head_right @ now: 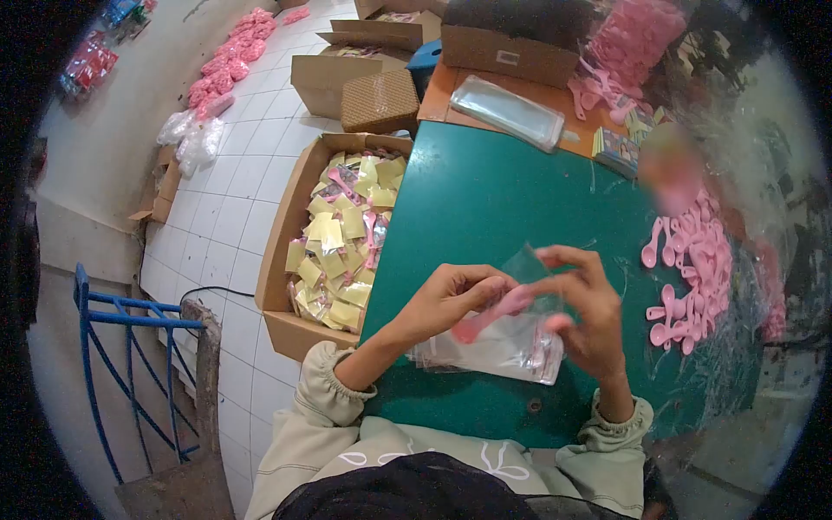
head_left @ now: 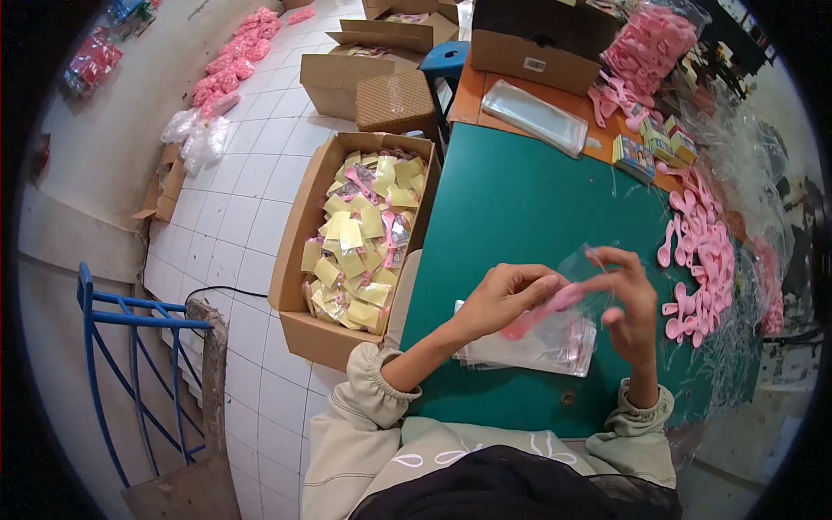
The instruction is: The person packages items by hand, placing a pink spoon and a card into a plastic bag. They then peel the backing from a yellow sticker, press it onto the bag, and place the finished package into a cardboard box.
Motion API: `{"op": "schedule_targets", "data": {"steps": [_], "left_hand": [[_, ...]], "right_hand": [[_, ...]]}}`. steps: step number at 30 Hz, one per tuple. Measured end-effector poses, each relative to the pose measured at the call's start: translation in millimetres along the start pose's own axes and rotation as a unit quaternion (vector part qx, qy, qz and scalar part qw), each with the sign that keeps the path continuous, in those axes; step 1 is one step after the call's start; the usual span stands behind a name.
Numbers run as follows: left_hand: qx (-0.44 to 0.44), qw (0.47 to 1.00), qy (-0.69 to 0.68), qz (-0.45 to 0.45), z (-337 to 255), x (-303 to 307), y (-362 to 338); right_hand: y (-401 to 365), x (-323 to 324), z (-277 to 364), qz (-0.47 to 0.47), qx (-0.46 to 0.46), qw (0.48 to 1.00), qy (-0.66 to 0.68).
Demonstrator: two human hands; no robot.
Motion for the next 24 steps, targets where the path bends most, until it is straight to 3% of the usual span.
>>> {"op": "schedule_targets", "data": {"steps": [1, 2, 5, 7, 8, 9, 10, 12, 15, 19, 24], "left_hand": [[-0.015, 1.000, 0.001, -0.012, -4.5, 2.9, -1.2], [-0.029, 0.999, 0.002, -0.023, -9.7, 5.6, -2.5], [-0.034, 0.996, -0.078, -0.036, -30.3, 13.9, -14.4], [-0.050, 0.993, -0.088, -0.055, -36.0, 19.5, -21.7], [-0.056, 0.992, -0.093, -0.064, -37.6, 22.3, -25.3], [-0.065, 0.993, -0.080, -0.064, -39.4, 24.6, -28.9], [-0.074, 0.993, -0.068, -0.065, -41.2, 27.1, -32.5], [-0.077, 0.993, -0.067, -0.065, -44.9, 29.8, -39.3], [-0.063, 0.992, -0.087, -0.063, -48.1, 30.5, -50.5], [-0.055, 0.992, -0.077, -0.080, -44.4, 32.1, -52.9], [-0.024, 0.996, -0.064, -0.057, -37.0, 27.1, -48.9]], "right_hand": [[6.9, -4.4, 5.5, 0.050, 0.046, 0.997, -0.044], [8.0, -9.0, 1.4, 0.102, 0.003, 0.995, -0.003], [37.8, 8.6, -21.3, 0.151, 0.031, 0.970, 0.189], [65.2, 46.6, -85.7, 0.123, -0.066, 0.973, 0.184], [81.7, 69.4, -124.3, 0.065, -0.105, 0.992, 0.037], [92.4, 92.5, -159.0, -0.010, -0.123, 0.974, -0.188], [92.6, 114.9, -210.2, -0.113, -0.172, 0.941, -0.268], [91.3, 148.0, -300.2, -0.083, -0.257, 0.901, -0.339], [84.3, 152.1, -345.8, -0.114, -0.307, 0.879, -0.347], [80.3, 152.4, -349.8, -0.275, -0.196, 0.845, -0.415], [80.3, 163.2, -340.2, -0.187, -0.284, 0.809, -0.480]]}}
Point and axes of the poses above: each hand's wrist, its own y-axis towards the middle knuckle, its own x-axis out of the back of the hand, z = x × y, the point moved 4 cm from there along y, towards the middle knuckle, and after that the axes turned 2 degrees about y, right-handed, at the moved point
